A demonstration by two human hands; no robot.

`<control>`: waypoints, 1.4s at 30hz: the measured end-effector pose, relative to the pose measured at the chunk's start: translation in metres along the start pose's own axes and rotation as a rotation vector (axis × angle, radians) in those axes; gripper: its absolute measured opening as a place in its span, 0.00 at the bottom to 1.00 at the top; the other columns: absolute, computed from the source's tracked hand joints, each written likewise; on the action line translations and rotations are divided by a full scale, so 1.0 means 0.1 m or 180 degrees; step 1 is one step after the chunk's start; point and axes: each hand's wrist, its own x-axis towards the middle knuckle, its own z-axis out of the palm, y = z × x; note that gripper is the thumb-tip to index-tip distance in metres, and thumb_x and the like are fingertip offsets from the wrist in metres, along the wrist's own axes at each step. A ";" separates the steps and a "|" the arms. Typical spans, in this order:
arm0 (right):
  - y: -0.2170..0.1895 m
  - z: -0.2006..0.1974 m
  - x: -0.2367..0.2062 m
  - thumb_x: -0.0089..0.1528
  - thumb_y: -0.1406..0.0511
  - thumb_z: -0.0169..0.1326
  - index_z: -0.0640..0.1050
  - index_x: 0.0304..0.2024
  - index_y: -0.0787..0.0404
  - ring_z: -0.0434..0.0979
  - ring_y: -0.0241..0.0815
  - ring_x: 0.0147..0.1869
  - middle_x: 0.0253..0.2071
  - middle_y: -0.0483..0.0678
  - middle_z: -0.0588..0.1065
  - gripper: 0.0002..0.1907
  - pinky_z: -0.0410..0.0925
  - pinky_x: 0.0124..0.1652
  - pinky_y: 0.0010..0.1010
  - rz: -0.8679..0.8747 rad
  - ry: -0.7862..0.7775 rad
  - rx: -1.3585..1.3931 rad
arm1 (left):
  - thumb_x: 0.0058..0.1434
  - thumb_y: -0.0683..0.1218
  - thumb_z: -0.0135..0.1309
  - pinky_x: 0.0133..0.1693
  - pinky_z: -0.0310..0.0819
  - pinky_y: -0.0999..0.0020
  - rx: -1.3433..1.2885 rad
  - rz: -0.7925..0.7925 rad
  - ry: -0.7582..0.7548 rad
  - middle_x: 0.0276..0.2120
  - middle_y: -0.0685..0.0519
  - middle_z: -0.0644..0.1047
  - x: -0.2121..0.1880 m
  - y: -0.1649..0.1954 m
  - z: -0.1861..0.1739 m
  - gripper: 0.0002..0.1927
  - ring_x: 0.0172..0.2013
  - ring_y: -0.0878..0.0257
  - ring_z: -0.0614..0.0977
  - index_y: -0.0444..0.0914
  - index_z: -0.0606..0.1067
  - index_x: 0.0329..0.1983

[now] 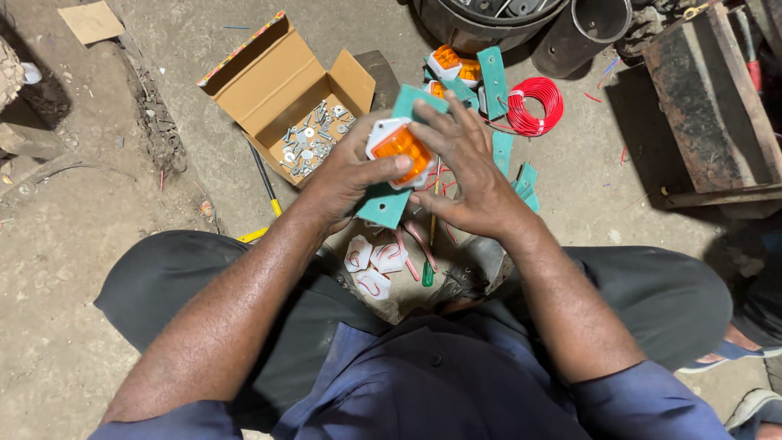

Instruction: The person sits on the floor and assembles small electrical components, attaching orange indicator lights to teal metal brackets using a screwdriver and pliers. They handle red wires, screws, and washers, tightening connections and placing finished units aside.

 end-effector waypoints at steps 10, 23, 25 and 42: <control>0.12 0.02 0.01 0.45 0.53 0.77 0.67 0.69 0.45 0.40 0.64 0.85 0.80 0.55 0.48 0.53 0.45 0.77 0.58 0.0167 -0.0391 0.0261 | 0.57 0.49 0.66 0.52 0.77 0.65 0.0618 -0.0200 -0.0384 0.50 0.47 0.76 0.07 -0.21 -0.08 0.35 0.51 0.61 0.79 0.31 0.66 0.64; 0.13 0.25 -0.02 0.42 0.53 0.79 0.62 0.65 0.57 0.52 0.64 0.81 0.76 0.61 0.53 0.55 0.54 0.75 0.56 0.0330 0.0334 0.0286 | 0.53 0.57 0.70 0.63 0.70 0.63 0.0990 0.0187 -0.0126 0.62 0.43 0.72 0.12 -0.22 -0.13 0.48 0.64 0.60 0.74 0.31 0.59 0.69; 0.13 0.28 -0.02 0.44 0.56 0.79 0.61 0.67 0.58 0.53 0.64 0.80 0.75 0.60 0.55 0.56 0.54 0.75 0.55 0.0377 0.0398 0.0276 | 0.54 0.57 0.69 0.63 0.71 0.63 0.0989 0.0260 -0.0120 0.62 0.43 0.72 0.11 -0.23 -0.12 0.48 0.63 0.60 0.74 0.31 0.60 0.69; 0.11 0.28 -0.01 0.42 0.57 0.81 0.60 0.67 0.56 0.54 0.64 0.78 0.73 0.59 0.56 0.57 0.54 0.73 0.56 0.0399 0.0424 0.0081 | 0.56 0.56 0.67 0.59 0.73 0.65 0.0826 0.0099 -0.0253 0.57 0.47 0.75 0.07 -0.24 -0.09 0.44 0.57 0.63 0.77 0.32 0.63 0.69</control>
